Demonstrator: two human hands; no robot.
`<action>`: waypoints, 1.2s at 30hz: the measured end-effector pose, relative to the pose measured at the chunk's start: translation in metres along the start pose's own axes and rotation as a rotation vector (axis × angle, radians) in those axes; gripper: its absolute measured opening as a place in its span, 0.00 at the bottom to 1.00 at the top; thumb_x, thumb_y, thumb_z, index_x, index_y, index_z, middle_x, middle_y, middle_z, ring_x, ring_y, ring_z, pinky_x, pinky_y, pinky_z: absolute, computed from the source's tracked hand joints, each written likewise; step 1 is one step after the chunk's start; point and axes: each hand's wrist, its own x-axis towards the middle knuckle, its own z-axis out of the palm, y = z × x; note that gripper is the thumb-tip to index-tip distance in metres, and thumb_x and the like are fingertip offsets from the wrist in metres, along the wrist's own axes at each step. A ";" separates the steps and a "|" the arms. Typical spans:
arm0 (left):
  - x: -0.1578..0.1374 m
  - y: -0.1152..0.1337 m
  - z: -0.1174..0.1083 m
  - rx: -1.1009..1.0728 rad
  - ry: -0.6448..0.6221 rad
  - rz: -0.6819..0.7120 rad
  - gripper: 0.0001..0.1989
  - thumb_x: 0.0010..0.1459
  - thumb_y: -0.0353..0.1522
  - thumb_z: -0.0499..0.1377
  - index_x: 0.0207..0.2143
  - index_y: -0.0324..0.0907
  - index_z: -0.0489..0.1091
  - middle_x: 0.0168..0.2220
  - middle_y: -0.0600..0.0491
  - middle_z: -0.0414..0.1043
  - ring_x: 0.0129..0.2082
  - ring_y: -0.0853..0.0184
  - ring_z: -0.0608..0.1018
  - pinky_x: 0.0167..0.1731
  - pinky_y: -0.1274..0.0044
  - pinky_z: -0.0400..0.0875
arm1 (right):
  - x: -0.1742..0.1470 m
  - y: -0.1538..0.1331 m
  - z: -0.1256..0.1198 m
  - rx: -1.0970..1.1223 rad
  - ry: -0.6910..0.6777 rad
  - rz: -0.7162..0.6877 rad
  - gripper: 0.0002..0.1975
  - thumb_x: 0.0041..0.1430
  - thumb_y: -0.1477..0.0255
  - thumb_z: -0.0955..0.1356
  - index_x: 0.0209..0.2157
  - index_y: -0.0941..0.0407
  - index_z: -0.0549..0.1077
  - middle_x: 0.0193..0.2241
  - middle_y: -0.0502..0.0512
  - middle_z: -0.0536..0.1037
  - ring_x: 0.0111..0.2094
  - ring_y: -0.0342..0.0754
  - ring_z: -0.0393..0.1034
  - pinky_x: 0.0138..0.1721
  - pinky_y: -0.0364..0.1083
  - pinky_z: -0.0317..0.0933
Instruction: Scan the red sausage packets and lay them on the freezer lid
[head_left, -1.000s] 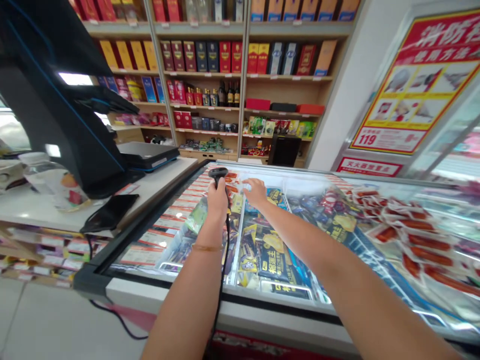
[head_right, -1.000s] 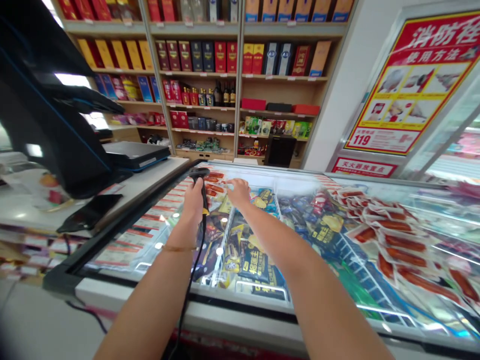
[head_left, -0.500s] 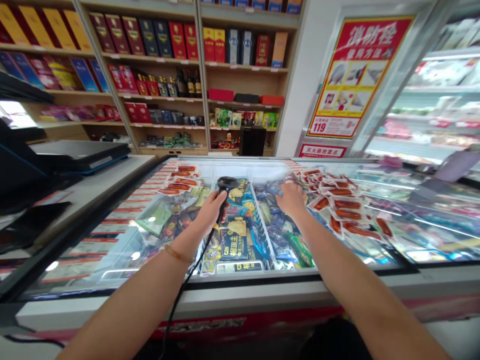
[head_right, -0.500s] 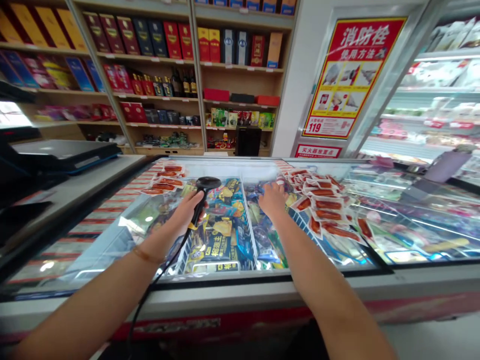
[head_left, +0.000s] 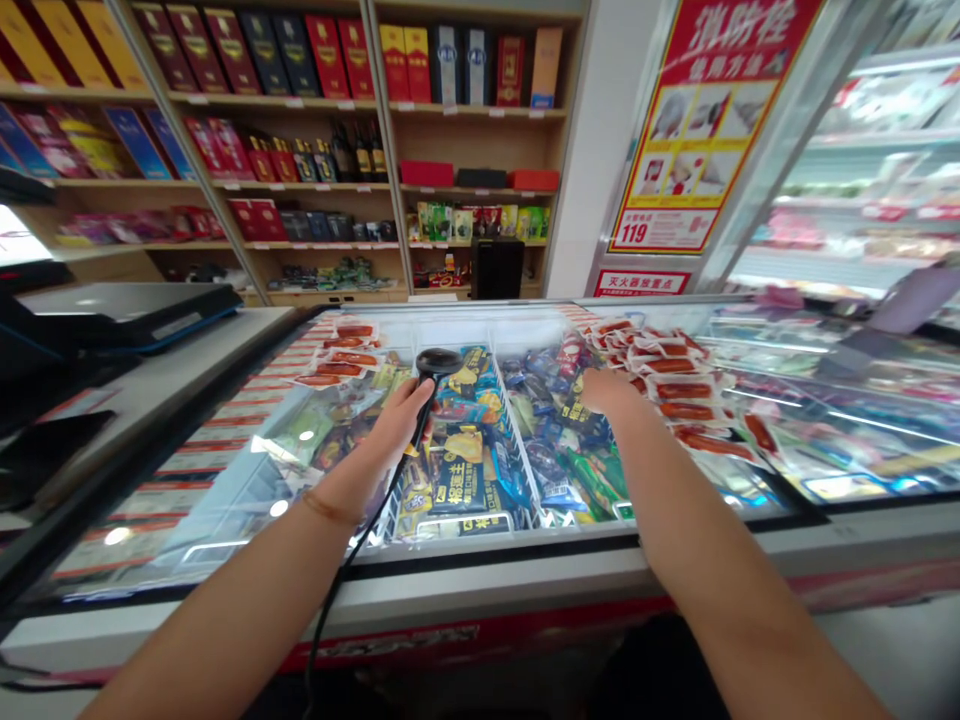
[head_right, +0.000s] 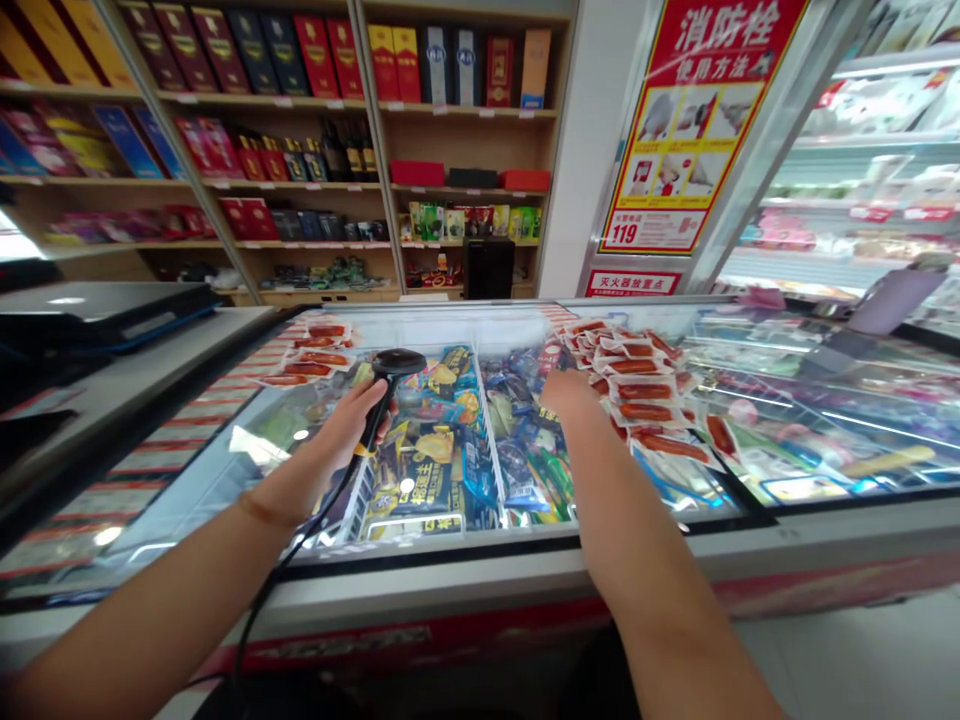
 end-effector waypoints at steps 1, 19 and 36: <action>0.000 0.000 0.000 0.007 -0.008 -0.002 0.22 0.49 0.49 0.63 0.33 0.42 0.60 0.24 0.59 0.68 0.12 0.75 0.66 0.10 0.82 0.58 | -0.001 -0.007 -0.002 -0.046 -0.046 0.028 0.07 0.44 0.72 0.74 0.20 0.54 0.72 0.28 0.65 0.77 0.43 0.66 0.73 0.46 0.64 0.61; 0.000 0.000 -0.002 0.046 -0.027 0.017 0.22 0.50 0.50 0.62 0.33 0.42 0.60 0.24 0.58 0.68 0.12 0.76 0.66 0.10 0.82 0.59 | -0.019 -0.069 -0.022 -0.289 -0.261 -0.109 0.19 0.54 0.64 0.70 0.46 0.57 0.75 0.45 0.67 0.77 0.48 0.62 0.71 0.48 0.57 0.63; -0.001 -0.002 -0.001 0.070 -0.097 0.032 0.22 0.51 0.50 0.61 0.34 0.43 0.59 0.24 0.59 0.68 0.13 0.76 0.66 0.10 0.82 0.59 | -0.022 -0.065 -0.051 -0.423 -0.507 0.061 0.23 0.46 0.65 0.75 0.45 0.58 0.76 0.42 0.65 0.79 0.42 0.59 0.76 0.40 0.48 0.65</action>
